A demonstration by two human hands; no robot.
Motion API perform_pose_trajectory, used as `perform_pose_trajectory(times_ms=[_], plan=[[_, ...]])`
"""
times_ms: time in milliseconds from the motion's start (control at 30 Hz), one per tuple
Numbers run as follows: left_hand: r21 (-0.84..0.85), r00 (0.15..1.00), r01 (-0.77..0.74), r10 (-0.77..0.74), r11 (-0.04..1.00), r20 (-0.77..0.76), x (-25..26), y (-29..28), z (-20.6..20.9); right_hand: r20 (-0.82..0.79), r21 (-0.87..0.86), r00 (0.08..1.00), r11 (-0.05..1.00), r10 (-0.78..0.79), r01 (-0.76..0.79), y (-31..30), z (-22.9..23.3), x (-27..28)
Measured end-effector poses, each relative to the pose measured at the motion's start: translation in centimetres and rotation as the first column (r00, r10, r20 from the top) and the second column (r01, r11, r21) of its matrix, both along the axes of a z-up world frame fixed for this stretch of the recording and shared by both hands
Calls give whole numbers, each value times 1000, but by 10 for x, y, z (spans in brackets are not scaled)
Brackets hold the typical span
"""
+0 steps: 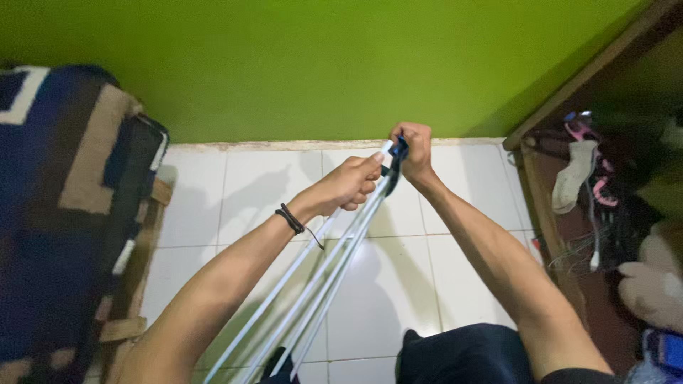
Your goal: The person assembles a collapsible clothes drying rack by inserting white plastic rods into blue plastic end caps. They repeatedly insert and remove rods to adjust the spacing and alignment of the rack on the floor.
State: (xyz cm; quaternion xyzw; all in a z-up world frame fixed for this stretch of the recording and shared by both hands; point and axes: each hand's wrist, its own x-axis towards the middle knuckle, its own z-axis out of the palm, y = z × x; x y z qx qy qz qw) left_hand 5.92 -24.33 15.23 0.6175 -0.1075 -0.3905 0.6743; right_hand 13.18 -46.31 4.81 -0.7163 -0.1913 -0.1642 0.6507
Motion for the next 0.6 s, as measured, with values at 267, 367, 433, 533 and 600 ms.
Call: perform_pose_trajectory(times_ms=[267,367,433,533,600], plan=[[23,997,-64,65,998,-50,6,12,-16,-103,44,990,995,96,-92,13,22,-13],[26,995,-97,98,995,-34,4,10,-24,-124,88,987,992,104,-94,13,23,-17],[49,992,-127,127,991,7,4,10,-29,-115,59,989,995,92,-85,16,24,-17],[158,966,-203,171,966,196,4,8,-43,-111,41,991,996,79,-75,18,23,-17],[259,893,-297,171,919,416,6,3,-52,-109,33,991,997,75,-72,18,24,-18]])
